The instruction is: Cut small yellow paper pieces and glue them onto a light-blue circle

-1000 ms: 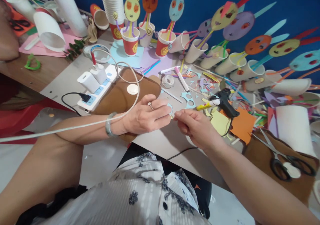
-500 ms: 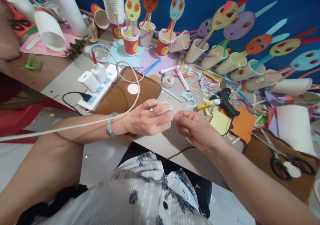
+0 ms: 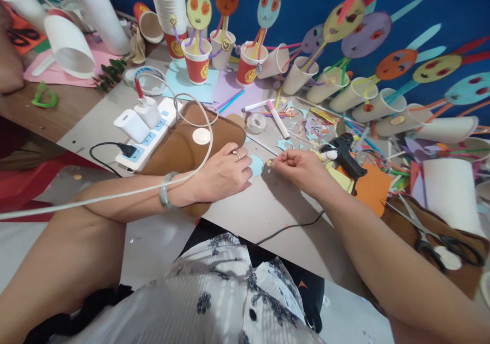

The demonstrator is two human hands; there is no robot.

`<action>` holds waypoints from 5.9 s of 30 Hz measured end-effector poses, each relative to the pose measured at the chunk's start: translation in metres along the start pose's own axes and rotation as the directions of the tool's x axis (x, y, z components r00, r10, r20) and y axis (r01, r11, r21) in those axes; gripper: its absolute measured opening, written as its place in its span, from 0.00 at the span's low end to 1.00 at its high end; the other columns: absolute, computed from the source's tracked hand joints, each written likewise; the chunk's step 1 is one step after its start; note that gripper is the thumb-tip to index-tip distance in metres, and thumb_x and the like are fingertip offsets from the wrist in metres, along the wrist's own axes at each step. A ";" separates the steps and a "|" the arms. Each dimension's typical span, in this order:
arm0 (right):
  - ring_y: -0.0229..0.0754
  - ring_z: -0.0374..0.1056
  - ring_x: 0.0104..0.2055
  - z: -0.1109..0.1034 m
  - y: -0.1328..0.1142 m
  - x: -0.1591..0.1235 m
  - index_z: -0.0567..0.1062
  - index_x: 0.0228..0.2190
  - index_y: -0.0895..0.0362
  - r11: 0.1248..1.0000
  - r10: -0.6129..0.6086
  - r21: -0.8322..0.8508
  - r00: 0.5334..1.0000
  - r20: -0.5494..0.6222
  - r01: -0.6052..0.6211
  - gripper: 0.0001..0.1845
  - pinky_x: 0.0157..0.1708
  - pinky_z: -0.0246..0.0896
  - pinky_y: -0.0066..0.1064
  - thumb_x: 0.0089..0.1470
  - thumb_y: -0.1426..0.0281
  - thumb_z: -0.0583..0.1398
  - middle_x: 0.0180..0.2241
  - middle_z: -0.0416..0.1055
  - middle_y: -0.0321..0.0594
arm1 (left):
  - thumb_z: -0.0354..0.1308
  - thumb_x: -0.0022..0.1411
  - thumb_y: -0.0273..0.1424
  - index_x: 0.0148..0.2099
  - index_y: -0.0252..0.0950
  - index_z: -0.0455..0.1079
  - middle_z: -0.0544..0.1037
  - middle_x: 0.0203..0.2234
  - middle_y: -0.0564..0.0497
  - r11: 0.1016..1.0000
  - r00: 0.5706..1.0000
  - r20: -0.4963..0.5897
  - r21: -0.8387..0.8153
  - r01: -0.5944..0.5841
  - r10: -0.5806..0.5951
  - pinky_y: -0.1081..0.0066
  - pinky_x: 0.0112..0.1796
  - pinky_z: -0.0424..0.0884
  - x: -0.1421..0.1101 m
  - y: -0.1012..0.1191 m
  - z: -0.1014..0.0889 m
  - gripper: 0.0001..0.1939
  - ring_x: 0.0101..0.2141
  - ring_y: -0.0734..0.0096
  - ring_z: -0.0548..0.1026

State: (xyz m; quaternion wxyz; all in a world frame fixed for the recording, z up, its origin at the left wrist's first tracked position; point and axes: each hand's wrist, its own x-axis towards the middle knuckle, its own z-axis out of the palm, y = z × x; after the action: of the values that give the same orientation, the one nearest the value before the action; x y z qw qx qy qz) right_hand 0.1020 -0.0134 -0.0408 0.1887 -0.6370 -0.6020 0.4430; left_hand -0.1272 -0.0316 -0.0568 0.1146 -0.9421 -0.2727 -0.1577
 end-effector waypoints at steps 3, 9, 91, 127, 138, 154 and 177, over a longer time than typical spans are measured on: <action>0.30 0.50 0.16 0.003 0.002 0.009 0.72 0.25 0.57 0.999 0.040 0.030 0.991 0.131 -0.045 0.14 0.18 0.41 0.25 0.46 0.60 0.66 0.14 0.62 0.28 | 0.59 0.65 0.43 0.38 0.32 0.74 0.76 0.37 0.44 1.000 0.996 0.091 -0.027 0.008 -0.006 0.60 0.45 0.56 -0.001 0.001 0.001 0.16 0.45 0.56 0.69; 0.29 0.50 0.17 0.008 0.000 0.023 0.71 0.23 0.57 0.998 0.031 0.046 0.976 0.214 -0.041 0.14 0.17 0.42 0.24 0.47 0.60 0.66 0.15 0.61 0.28 | 0.60 0.63 0.48 0.41 0.32 0.74 0.76 0.37 0.43 0.999 0.987 0.156 -0.025 0.036 -0.032 0.59 0.46 0.54 -0.002 0.001 0.002 0.21 0.45 0.55 0.68; 0.47 0.70 0.34 0.032 0.024 -0.014 0.74 0.51 0.63 0.380 -0.503 -0.821 0.840 0.203 0.426 0.20 0.29 0.50 0.34 0.63 0.74 0.50 0.34 0.76 0.48 | 0.53 0.66 0.49 0.47 0.33 0.68 0.71 0.52 0.38 0.985 0.976 0.214 -0.171 -0.012 0.049 0.56 0.48 0.59 0.001 -0.005 0.002 0.23 0.52 0.50 0.68; 0.46 0.70 0.37 0.001 0.063 -0.079 0.70 0.50 0.58 0.471 -0.664 -0.650 0.725 0.184 0.596 0.14 0.36 0.70 0.37 0.63 0.74 0.54 0.37 0.71 0.46 | 0.50 0.69 0.47 0.51 0.28 0.69 0.78 0.42 0.39 0.969 0.925 0.368 -0.245 -0.004 0.097 0.59 0.47 0.62 0.023 0.026 -0.034 0.25 0.42 0.55 0.74; 0.46 0.73 0.37 -0.023 0.097 -0.079 0.75 0.41 0.57 0.432 -0.837 -0.693 0.542 -0.071 0.577 0.09 0.36 0.71 0.35 0.60 0.77 0.58 0.35 0.75 0.45 | 0.53 0.68 0.45 0.48 0.29 0.70 0.79 0.28 0.43 0.935 0.912 0.281 -0.278 -0.220 0.298 0.60 0.40 0.63 0.059 0.074 -0.013 0.22 0.28 0.62 0.74; 0.41 0.74 0.27 -0.024 0.101 -0.080 0.81 0.35 0.56 0.835 -0.534 -0.395 0.734 -0.419 0.383 0.09 0.30 0.70 0.32 0.59 0.69 0.60 0.27 0.79 0.39 | 0.46 0.65 0.19 0.41 0.27 0.70 0.78 0.31 0.39 0.968 0.945 0.208 -0.063 -0.244 0.252 0.62 0.38 0.61 0.059 0.089 -0.004 0.11 0.32 0.62 0.75; 0.46 0.68 0.36 -0.029 0.105 -0.078 0.80 0.45 0.54 0.625 -0.690 -0.587 0.716 -0.107 0.515 0.16 0.36 0.65 0.39 0.60 0.60 0.62 0.33 0.72 0.44 | 0.52 0.69 0.44 0.51 0.28 0.71 0.75 0.52 0.34 0.986 0.975 0.148 -0.052 -0.161 0.167 0.61 0.43 0.59 0.051 0.082 0.019 0.23 0.46 0.56 0.72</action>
State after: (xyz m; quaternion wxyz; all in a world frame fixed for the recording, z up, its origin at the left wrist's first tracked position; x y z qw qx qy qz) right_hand 0.1971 -0.0994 -0.0796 0.2452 -0.4831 -0.8382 0.0628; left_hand -0.0364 -0.0691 -0.0668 0.0875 -0.9727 -0.1990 -0.0811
